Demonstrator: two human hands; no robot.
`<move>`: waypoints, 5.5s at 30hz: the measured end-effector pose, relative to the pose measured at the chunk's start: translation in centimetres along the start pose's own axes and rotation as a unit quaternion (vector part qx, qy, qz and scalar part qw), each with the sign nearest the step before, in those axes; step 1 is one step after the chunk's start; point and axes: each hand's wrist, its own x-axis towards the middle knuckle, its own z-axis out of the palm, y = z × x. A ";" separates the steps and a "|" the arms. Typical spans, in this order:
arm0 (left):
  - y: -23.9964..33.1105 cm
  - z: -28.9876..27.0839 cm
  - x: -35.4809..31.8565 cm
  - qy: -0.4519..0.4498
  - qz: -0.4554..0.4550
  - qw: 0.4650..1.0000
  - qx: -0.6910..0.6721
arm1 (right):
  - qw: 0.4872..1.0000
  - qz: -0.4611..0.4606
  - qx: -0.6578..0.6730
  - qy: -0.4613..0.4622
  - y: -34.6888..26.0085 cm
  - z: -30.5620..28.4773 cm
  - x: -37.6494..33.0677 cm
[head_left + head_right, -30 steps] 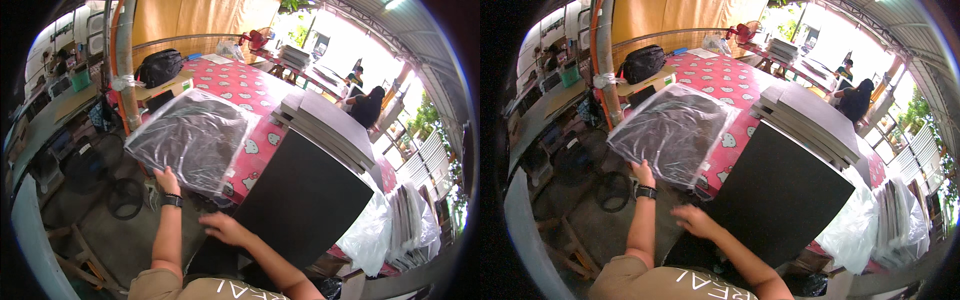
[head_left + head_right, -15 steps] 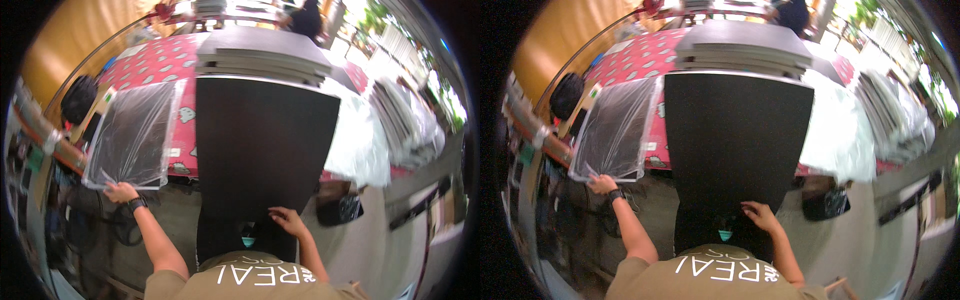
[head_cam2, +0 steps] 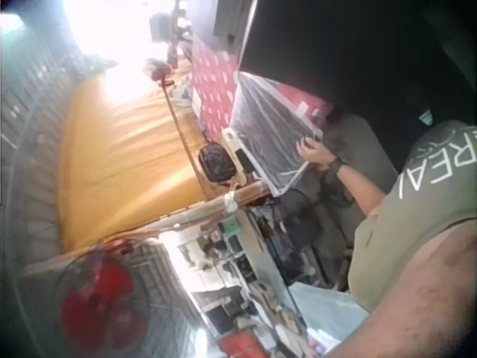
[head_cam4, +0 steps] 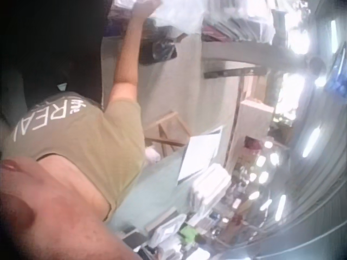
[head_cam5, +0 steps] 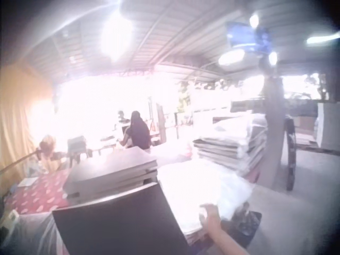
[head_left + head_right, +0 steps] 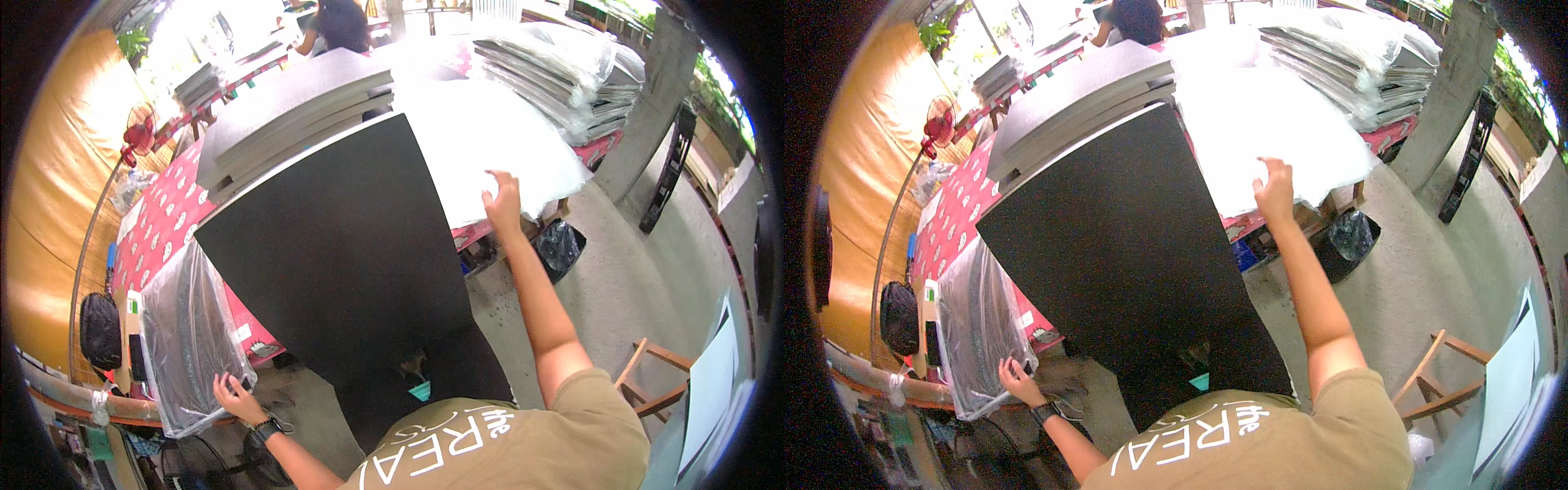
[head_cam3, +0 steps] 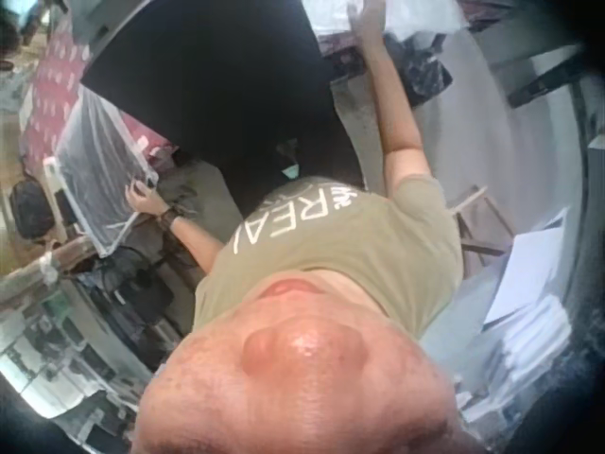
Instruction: The person places large paper boards into individual clear plastic bags, smoothing the plastic over each board and setting them aside in a stack.
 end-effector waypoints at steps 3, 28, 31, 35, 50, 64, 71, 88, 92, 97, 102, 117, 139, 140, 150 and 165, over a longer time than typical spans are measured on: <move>0.8 -1.5 -1.6 0.013 -0.054 0.998 -0.022 | 0.978 -0.027 -0.200 0.044 2.1 3.4 3.5; 27.2 -1.9 -2.4 -0.487 -0.186 0.627 -0.579 | 0.820 0.138 0.486 -0.270 -17.7 -6.2 -3.5; 25.8 -1.0 -2.1 -0.380 -0.228 0.653 -0.614 | 0.864 0.065 0.470 -0.167 -17.2 -6.3 -6.0; 25.0 -0.5 -1.2 -0.295 -0.263 0.670 -0.629 | 0.848 -0.017 0.379 -0.370 -19.1 -6.7 -10.8; 21.9 -0.3 -2.5 -0.432 -0.245 0.602 -0.625 | 0.894 -0.120 0.294 -0.316 -20.0 -6.1 -8.2; 18.6 -2.3 -1.5 -0.405 -0.218 0.620 -0.635 | 0.913 0.044 0.275 -0.297 -15.6 -4.8 -6.9; 16.0 -4.6 -1.0 -0.316 -0.190 0.673 -0.641 | 0.909 -0.074 0.043 -0.407 -17.7 -2.6 -10.6; 25.7 -2.4 -4.8 -0.371 0.060 0.854 -0.360 | 0.836 -0.018 0.313 -0.450 -20.4 -3.7 -9.9; 25.2 0.1 -4.5 -0.420 -0.146 0.754 -0.484 | 0.806 0.093 0.414 -0.413 -19.3 -3.8 -9.5; 24.9 0.4 -4.4 -0.405 -0.237 0.627 -0.622 | 0.767 0.142 0.441 -0.444 -18.4 -4.0 -10.0; 24.5 0.0 -4.1 -0.381 -0.305 0.622 -0.612 | 0.752 0.194 0.457 -0.433 -18.8 -3.8 -10.5; 23.8 -0.5 -4.0 -0.371 -0.304 0.619 -0.622 | 0.860 0.066 0.362 -0.355 -19.7 -3.3 -11.6; 24.3 -1.2 -3.4 -0.272 -0.194 0.719 -0.610 | 0.704 0.086 0.463 -0.532 -19.5 -3.1 -9.8; 24.4 -1.2 -3.5 -0.265 -0.205 0.715 -0.614 | 0.708 0.113 0.461 -0.523 -19.9 -2.9 -10.0; 23.7 0.2 -5.0 -0.339 -0.305 0.612 -0.646 | 0.878 0.047 0.340 -0.334 -21.9 -3.2 -12.4; 12.6 -1.5 -3.6 -0.557 -0.091 0.783 -0.262 | 0.337 0.250 0.807 -0.416 -17.1 -8.2 -5.7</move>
